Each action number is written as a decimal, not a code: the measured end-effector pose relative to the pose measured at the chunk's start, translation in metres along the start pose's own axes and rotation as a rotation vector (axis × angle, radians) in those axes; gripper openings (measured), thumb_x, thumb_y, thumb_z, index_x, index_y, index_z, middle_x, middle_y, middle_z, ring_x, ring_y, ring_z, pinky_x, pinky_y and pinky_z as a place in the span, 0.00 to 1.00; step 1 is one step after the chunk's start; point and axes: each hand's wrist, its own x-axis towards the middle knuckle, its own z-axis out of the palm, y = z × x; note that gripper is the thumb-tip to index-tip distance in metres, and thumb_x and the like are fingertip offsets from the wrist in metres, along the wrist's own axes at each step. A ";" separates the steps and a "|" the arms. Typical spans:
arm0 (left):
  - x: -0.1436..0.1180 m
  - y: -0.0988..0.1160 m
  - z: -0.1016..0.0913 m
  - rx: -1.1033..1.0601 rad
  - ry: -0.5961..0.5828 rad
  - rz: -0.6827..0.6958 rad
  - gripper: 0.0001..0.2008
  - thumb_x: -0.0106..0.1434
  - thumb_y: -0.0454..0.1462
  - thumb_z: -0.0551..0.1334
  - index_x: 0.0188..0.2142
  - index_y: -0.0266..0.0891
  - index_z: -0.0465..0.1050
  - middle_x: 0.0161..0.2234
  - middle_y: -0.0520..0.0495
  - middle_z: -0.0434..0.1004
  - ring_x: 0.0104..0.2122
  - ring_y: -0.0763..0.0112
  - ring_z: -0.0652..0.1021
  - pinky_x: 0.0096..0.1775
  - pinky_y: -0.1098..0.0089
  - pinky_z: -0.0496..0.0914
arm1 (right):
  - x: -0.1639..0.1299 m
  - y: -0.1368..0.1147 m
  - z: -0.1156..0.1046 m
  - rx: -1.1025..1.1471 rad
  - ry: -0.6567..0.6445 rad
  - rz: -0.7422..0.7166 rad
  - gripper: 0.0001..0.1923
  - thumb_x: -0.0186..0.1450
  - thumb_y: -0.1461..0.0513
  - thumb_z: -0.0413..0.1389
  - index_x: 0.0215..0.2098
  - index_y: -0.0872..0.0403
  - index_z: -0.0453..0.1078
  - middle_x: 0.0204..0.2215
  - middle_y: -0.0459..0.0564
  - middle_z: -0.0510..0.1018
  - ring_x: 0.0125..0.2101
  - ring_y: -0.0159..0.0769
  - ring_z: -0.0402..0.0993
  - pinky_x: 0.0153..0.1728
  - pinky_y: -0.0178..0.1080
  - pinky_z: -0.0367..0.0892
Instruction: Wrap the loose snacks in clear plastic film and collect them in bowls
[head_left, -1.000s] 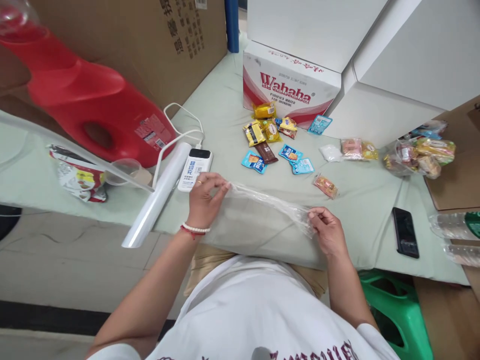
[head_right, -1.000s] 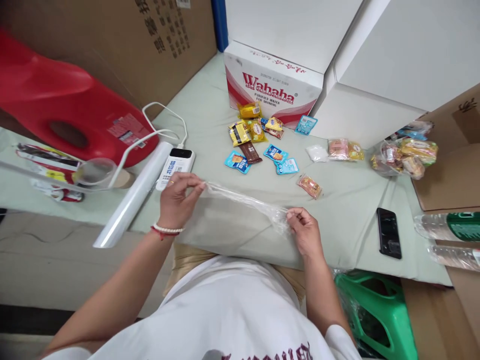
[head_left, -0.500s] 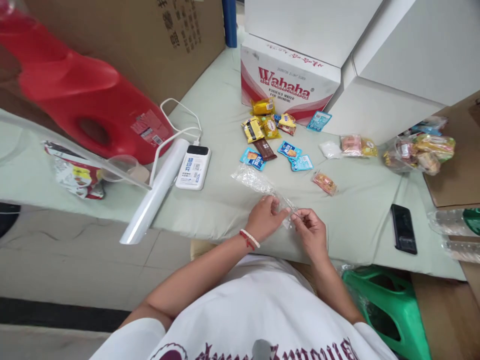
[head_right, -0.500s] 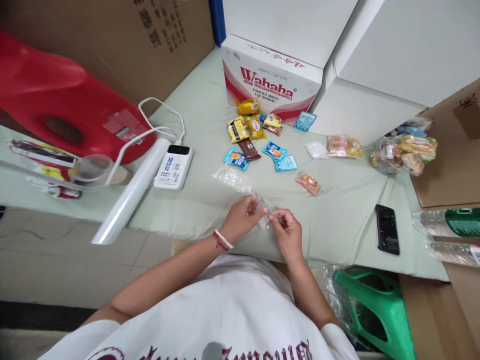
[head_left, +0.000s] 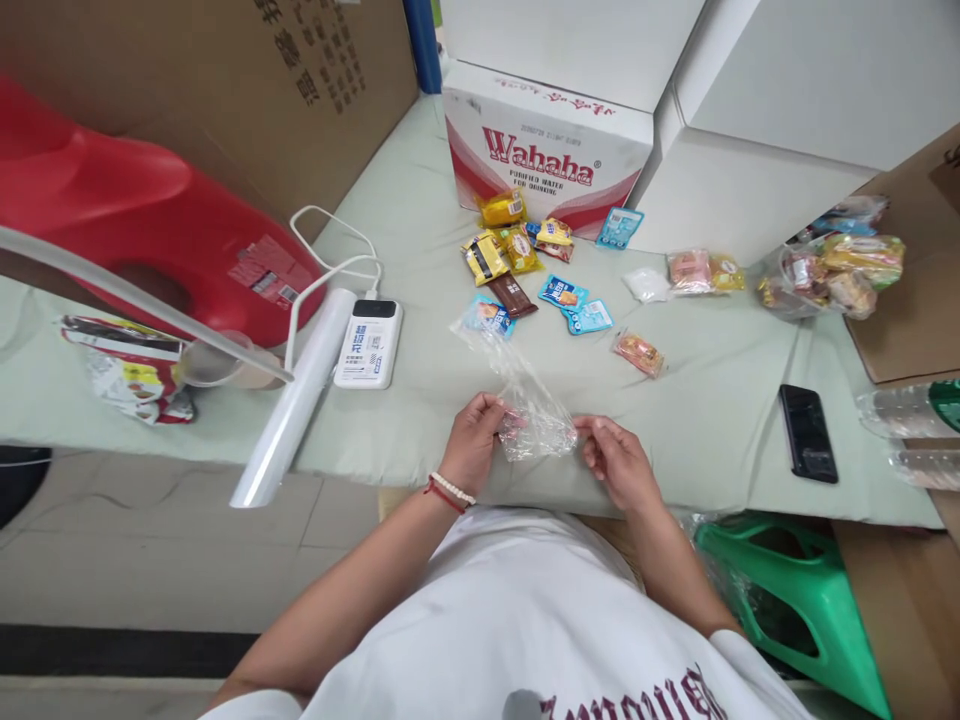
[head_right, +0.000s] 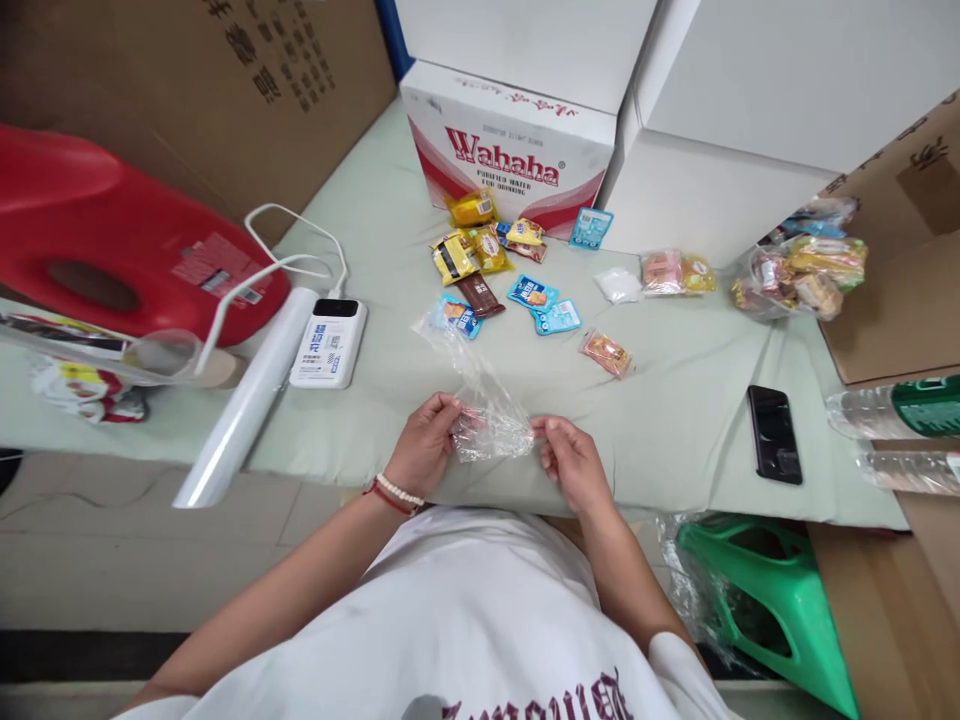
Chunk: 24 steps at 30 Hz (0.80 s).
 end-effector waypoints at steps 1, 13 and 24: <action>0.000 0.000 0.001 0.011 -0.002 -0.001 0.21 0.52 0.50 0.74 0.32 0.41 0.67 0.31 0.54 0.77 0.30 0.71 0.81 0.33 0.71 0.70 | 0.002 -0.004 0.000 0.030 0.000 0.026 0.33 0.57 0.35 0.64 0.40 0.54 0.79 0.32 0.50 0.79 0.19 0.26 0.61 0.14 0.31 0.48; 0.001 0.005 -0.012 0.128 -0.041 0.043 0.23 0.54 0.53 0.73 0.32 0.42 0.66 0.33 0.53 0.80 0.25 0.71 0.80 0.29 0.71 0.69 | 0.033 -0.008 0.014 -0.058 0.036 0.001 0.23 0.51 0.50 0.71 0.39 0.53 0.76 0.24 0.41 0.71 0.20 0.26 0.53 0.18 0.31 0.47; 0.000 -0.001 -0.010 0.281 -0.025 0.188 0.21 0.61 0.56 0.68 0.33 0.42 0.70 0.33 0.51 0.80 0.28 0.70 0.79 0.33 0.69 0.72 | 0.009 -0.002 0.037 -0.326 -0.060 -0.280 0.13 0.62 0.50 0.64 0.30 0.50 0.76 0.26 0.45 0.72 0.24 0.32 0.60 0.28 0.36 0.58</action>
